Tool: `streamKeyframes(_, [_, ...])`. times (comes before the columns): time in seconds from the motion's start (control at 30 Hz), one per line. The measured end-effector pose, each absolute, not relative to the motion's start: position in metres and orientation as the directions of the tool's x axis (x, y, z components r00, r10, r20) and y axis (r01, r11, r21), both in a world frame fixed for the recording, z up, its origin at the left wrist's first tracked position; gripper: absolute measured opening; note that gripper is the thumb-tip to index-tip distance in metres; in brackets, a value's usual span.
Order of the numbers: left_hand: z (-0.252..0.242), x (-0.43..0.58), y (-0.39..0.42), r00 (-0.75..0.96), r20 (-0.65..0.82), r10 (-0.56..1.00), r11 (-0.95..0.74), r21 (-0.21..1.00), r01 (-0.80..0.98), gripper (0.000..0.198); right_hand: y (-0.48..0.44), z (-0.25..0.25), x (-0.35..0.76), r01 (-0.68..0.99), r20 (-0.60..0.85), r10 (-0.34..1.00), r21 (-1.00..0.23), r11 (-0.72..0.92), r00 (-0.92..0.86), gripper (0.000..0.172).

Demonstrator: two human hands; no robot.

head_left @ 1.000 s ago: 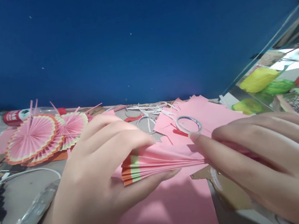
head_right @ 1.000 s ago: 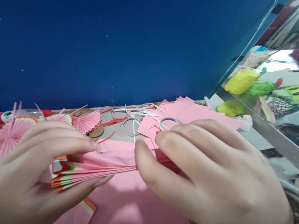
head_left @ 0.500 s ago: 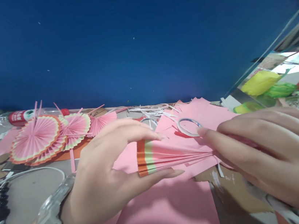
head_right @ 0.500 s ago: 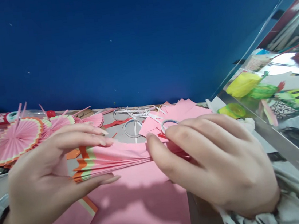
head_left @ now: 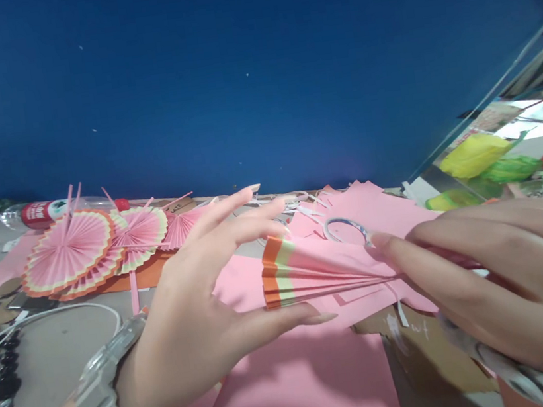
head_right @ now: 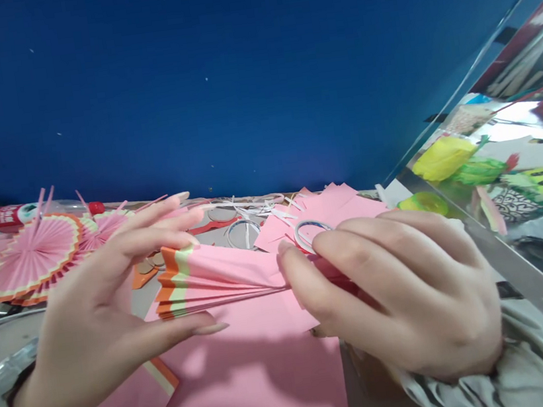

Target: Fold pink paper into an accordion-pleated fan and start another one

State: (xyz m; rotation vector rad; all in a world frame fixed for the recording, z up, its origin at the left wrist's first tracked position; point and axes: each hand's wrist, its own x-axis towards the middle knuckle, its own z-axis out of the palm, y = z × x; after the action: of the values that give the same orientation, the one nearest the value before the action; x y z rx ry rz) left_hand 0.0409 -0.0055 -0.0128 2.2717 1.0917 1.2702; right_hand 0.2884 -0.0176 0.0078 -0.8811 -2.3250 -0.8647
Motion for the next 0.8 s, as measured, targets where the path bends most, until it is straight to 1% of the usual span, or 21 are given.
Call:
streamKeyframes(0.07, [-0.013,0.041,-0.005,0.325,0.608,0.725,-0.678,0.544,0.494,0.048,-0.017,0.009,0.288,0.645,0.608,0.306,0.477,0.597,-0.732,0.018])
streamKeyframes(0.1, [-0.013,0.041,-0.005,0.328,0.620,0.713,-0.687,0.521,0.507,0.047,-0.017,0.009,0.288,0.627,0.599,0.285,0.498,0.599,-0.748,0.018])
streamKeyframes(0.3, [-0.012,0.040,-0.004,0.365,0.705,0.608,-0.758,0.380,0.530,0.044,-0.012,0.004,0.290,0.651,0.621,0.308,0.454,0.609,-0.721,0.016])
streamKeyframes(0.37, [-0.012,0.039,-0.004,0.373,0.732,0.570,-0.776,0.330,0.538,0.041,-0.009,0.000,0.290,0.673,0.640,0.328,0.419,0.609,-0.695,0.018])
streamKeyframes(0.43, [-0.012,0.039,-0.004,0.385,0.736,0.556,-0.782,0.306,0.543,0.038,-0.005,-0.004,0.290,0.688,0.636,0.372,0.364,0.628,-0.676,0.020])
streamKeyframes(0.57, [-0.012,0.038,-0.005,0.392,0.715,0.579,-0.774,0.330,0.540,0.036,0.000,-0.009,0.289,0.670,0.576,0.455,0.233,0.704,-0.679,0.024])
streamKeyframes(0.63, [-0.013,0.036,-0.004,0.394,0.710,0.584,-0.779,0.352,0.520,0.037,0.000,-0.009,0.288,0.660,0.574,0.464,0.188,0.728,-0.675,0.025])
streamKeyframes(0.73, [-0.013,0.033,-0.001,0.439,0.713,0.546,-0.820,0.350,0.453,0.038,-0.001,-0.007,0.286,0.645,0.586,0.469,0.122,0.755,-0.660,0.022])
streamKeyframes(0.8, [-0.011,0.031,0.002,0.485,0.714,0.505,-0.854,0.330,0.403,0.032,-0.002,-0.005,0.284,0.625,0.563,0.488,0.066,0.778,-0.667,0.021])
